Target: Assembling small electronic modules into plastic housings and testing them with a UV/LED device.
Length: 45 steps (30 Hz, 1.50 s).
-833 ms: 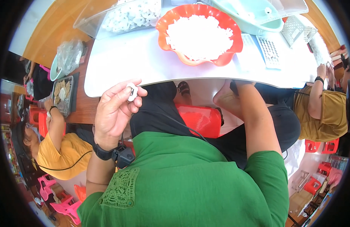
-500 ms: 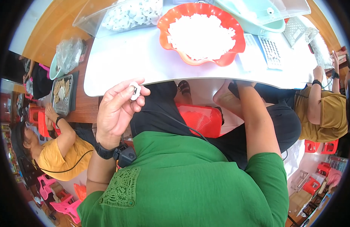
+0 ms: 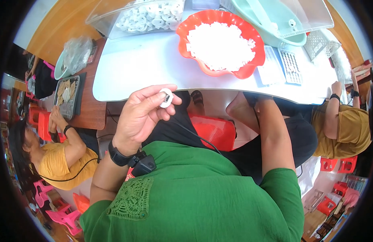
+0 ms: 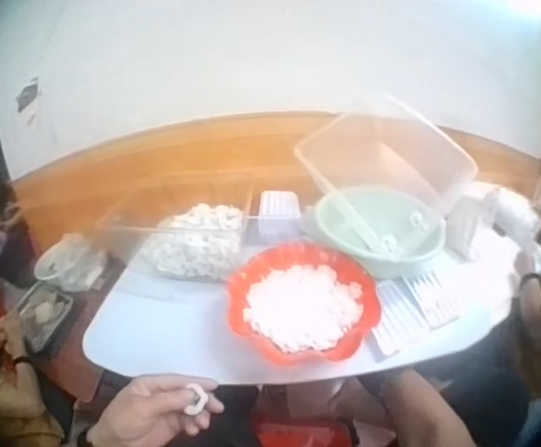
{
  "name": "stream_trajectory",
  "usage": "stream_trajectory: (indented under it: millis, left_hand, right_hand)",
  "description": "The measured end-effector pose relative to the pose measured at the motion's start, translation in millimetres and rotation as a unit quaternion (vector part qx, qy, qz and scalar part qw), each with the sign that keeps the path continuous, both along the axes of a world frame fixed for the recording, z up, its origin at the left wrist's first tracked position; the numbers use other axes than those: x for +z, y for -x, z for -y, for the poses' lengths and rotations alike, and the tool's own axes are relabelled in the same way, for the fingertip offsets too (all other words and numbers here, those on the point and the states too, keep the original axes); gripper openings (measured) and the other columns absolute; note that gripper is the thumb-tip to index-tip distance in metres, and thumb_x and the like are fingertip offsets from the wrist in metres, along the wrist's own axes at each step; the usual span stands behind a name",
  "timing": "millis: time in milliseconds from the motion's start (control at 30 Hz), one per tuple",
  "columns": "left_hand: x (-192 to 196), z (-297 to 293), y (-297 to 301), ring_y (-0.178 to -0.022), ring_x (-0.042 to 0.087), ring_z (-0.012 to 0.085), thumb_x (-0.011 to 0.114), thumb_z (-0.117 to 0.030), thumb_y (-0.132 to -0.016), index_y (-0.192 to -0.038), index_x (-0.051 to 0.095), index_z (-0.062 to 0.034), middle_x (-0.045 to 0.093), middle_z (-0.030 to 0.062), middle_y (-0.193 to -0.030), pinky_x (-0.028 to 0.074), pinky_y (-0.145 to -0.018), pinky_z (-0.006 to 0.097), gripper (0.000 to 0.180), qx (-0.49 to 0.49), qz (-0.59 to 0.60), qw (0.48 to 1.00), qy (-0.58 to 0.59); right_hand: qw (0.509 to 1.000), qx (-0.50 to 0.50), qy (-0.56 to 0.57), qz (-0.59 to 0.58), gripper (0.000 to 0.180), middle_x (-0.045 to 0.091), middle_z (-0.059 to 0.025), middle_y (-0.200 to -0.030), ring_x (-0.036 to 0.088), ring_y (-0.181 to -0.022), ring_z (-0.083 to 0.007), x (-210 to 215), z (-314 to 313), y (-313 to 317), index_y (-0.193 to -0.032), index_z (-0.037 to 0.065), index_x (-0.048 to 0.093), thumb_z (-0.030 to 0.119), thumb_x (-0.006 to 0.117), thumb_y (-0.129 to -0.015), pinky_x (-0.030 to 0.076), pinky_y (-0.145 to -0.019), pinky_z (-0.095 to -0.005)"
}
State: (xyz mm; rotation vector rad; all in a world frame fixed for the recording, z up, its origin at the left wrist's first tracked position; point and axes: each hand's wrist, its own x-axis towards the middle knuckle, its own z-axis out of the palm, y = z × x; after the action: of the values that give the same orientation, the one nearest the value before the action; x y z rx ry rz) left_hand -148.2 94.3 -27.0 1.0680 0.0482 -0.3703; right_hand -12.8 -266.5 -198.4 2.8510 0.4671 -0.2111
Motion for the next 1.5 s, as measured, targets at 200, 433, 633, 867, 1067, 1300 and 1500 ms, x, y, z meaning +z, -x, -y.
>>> stream_trajectory:
  millis: [200, 433, 633, 867, 1067, 1300, 1500]
  left_hand:
    - [-2.9, 9.2, -0.4, -0.073, 0.064, 0.0135, 0.053, -0.009, -0.093, -0.114, 0.059, 0.0045, 0.067, 0.016, -0.094, 0.055, -0.064, 0.022, 0.026, -0.015, 0.001, 1.0, 0.002]
    - [-1.7, 12.3, 1.5, -0.077, 0.065, 0.0157, 0.047, -0.01, -0.094, -0.116, 0.057, 0.0071, 0.066, 0.0181, -0.096, 0.056, -0.068, 0.024, 0.029, -0.019, -0.004, 1.0, 0.003]
    - [-3.3, 12.8, 4.5, -0.088, 0.064, 0.0169, 0.047, -0.004, -0.092, -0.12, 0.055, 0.0069, 0.063, 0.0184, -0.105, 0.055, -0.078, 0.027, 0.031, -0.055, 0.023, 0.998, 0.005]
    - [-5.7, 14.5, 3.1, -0.089, 0.064, 0.0169, 0.046, 0.0, -0.091, -0.122, 0.055, 0.0049, 0.063, 0.0157, -0.106, 0.055, -0.079, 0.027, 0.032, -0.06, 0.031, 0.998, -0.006]
    - [3.5, 20.4, -3.0, -0.091, 0.064, 0.0175, 0.047, 0.001, -0.09, -0.121, 0.055, 0.0052, 0.063, 0.0139, -0.106, 0.054, -0.082, 0.028, 0.033, -0.042, 0.033, 0.998, -0.029]
    - [3.1, 33.7, -22.4, -0.091, 0.064, 0.0176, 0.048, 0.001, -0.089, -0.121, 0.056, 0.0045, 0.063, 0.0139, -0.105, 0.054, -0.082, 0.027, 0.033, -0.078, 0.027, 0.996, -0.034]
    - [19.4, 58.7, -45.4, -0.094, 0.063, 0.0209, 0.046, 0.002, -0.09, -0.12, 0.053, 0.0088, 0.061, 0.013, -0.106, 0.054, -0.087, 0.029, 0.031, -0.061, 0.012, 0.998, -0.011]
  right_hand:
    - [0.999, 0.033, 0.001, 0.025, 0.024, 0.065, -0.0138, -0.1, 0.063, -0.089, -0.0251, 2.0, -6.6, 4.3, -0.097, 0.0, 0.065, 0.008, 0.06, -0.075, 0.049, -0.08, -0.0391]
    - [0.996, 0.07, 0.007, 0.05, 0.023, 0.065, -0.0139, -0.1, 0.064, -0.088, -0.0246, 2.0, -14.6, 11.4, -0.097, 0.0, 0.066, 0.008, 0.06, -0.075, 0.049, -0.079, -0.0392]
    - [0.992, 0.106, 0.017, 0.072, 0.023, 0.066, -0.0139, -0.099, 0.064, -0.087, -0.0241, 3.5, -25.6, 1.4, -0.096, 0.0, 0.066, 0.008, 0.06, -0.075, 0.049, -0.078, -0.0393]
    - [0.987, 0.126, 0.035, 0.097, 0.022, 0.066, -0.014, -0.099, 0.065, -0.085, -0.0236, 2.8, -8.0, 9.1, -0.096, 0.0, 0.066, 0.007, 0.06, -0.076, 0.05, -0.077, -0.0395]
    - [0.982, 0.132, 0.061, 0.121, 0.022, 0.066, -0.014, -0.098, 0.065, -0.084, -0.0232, -7.8, 6.1, 49.5, -0.095, 0.001, 0.066, 0.007, 0.06, -0.076, 0.05, -0.077, -0.0396]
    - [0.748, -0.197, -0.607, -0.183, 0.01, 0.062, -0.0118, -0.071, 0.06, -0.053, -0.0132, 123.5, -49.1, 143.2, -0.092, -0.006, 0.06, 0.0, 0.06, -0.084, 0.051, -0.046, -0.0248]
    - [0.419, -0.151, -0.86, -0.25, 0.013, 0.062, -0.0171, -0.087, 0.062, -0.061, -0.0195, 190.1, -69.9, 135.7, -0.099, -0.007, 0.057, -0.005, 0.053, -0.087, 0.055, -0.054, -0.0294]
